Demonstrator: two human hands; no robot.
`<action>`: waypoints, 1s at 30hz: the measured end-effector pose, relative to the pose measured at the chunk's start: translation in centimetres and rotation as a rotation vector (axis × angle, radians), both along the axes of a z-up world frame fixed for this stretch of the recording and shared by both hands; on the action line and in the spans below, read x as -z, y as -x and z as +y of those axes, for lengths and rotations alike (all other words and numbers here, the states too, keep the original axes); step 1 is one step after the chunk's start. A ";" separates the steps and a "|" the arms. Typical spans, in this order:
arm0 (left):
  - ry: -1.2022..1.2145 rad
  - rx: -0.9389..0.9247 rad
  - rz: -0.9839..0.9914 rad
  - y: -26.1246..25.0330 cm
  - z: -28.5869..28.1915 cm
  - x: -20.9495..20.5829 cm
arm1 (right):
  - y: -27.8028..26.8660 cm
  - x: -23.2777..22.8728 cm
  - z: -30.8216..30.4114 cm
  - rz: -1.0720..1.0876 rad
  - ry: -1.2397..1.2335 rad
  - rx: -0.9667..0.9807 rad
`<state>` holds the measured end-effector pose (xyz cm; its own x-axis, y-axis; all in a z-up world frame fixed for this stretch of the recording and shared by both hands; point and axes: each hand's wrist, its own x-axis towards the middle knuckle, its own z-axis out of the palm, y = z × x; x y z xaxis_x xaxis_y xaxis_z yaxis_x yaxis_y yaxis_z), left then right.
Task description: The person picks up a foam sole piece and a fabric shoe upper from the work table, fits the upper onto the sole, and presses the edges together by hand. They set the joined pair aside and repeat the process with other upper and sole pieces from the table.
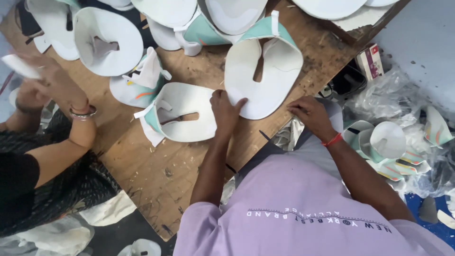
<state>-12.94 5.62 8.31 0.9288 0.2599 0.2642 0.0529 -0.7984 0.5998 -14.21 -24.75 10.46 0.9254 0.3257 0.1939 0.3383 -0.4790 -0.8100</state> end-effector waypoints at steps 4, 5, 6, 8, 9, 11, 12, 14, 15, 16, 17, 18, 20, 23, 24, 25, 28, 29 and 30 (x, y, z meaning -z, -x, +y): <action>0.300 0.019 0.061 1.0 -1.3 -4.5 | -0.5 -0.3 0.2 0.063 0.044 0.009; 0.298 0.024 0.057 0.9 -1.7 -6.8 | -0.5 -0.3 0.1 0.058 0.043 0.013; 0.558 0.062 0.059 0.9 -2.1 -9.0 | -0.6 -0.2 -0.1 0.166 -0.062 0.018; 0.822 0.107 0.073 1.2 -2.9 -12.3 | -0.4 0.3 -0.7 0.283 -0.165 0.031; 0.932 0.148 0.038 1.4 -3.1 -13.4 | -0.4 0.8 -1.0 0.304 -0.164 0.110; 1.040 0.195 -0.007 1.4 -3.4 -15.5 | -1.3 0.6 -1.8 0.315 -0.166 0.190; 1.116 0.214 -0.019 1.2 -3.4 -16.5 | -2.2 0.0 -2.3 0.157 -0.358 0.238; 1.188 0.238 -0.020 1.5 -3.6 -18.1 | -3.4 -3.0 -2.8 -0.003 -0.554 0.289; 1.091 0.277 -0.007 2.0 -3.6 -18.8 | -3.9 -5.5 -3.0 -0.057 -0.475 0.286; 0.993 0.316 0.006 2.6 -3.6 -19.5 | -4.3 -7.9 -3.1 -0.110 -0.396 0.282; 0.992 0.324 0.011 3.1 -3.8 -20.4 | -4.6 -9.5 -2.7 -0.111 -0.397 0.291; 0.841 0.377 0.042 3.7 -3.9 -21.4 | -4.9 -11.0 -2.3 -0.043 -0.332 0.338; 0.693 0.433 0.064 4.3 -3.9 -22.8 | -5.4 -12.9 -1.8 0.019 -0.264 0.386; 0.878 0.665 0.051 4.8 -3.6 -23.2 | -5.5 -13.1 -1.4 0.090 -0.114 0.446; 0.962 0.676 -0.027 4.7 -3.6 -22.7 | -5.6 -13.2 -1.3 0.090 -0.119 0.436; 1.041 0.683 -0.109 4.7 -3.5 -22.3 | -5.9 -13.5 -0.9 0.090 -0.126 0.422; 0.937 0.460 -0.213 4.0 -3.3 -20.0 | -6.3 -13.9 -0.2 0.088 -0.152 0.382; 0.936 0.457 -0.215 3.9 -3.4 -20.1 | -6.2 -13.9 0.0 0.090 -0.160 0.374; 0.858 0.440 -0.231 3.7 -3.4 -20.2 | -6.3 -13.9 0.1 0.091 -0.169 0.366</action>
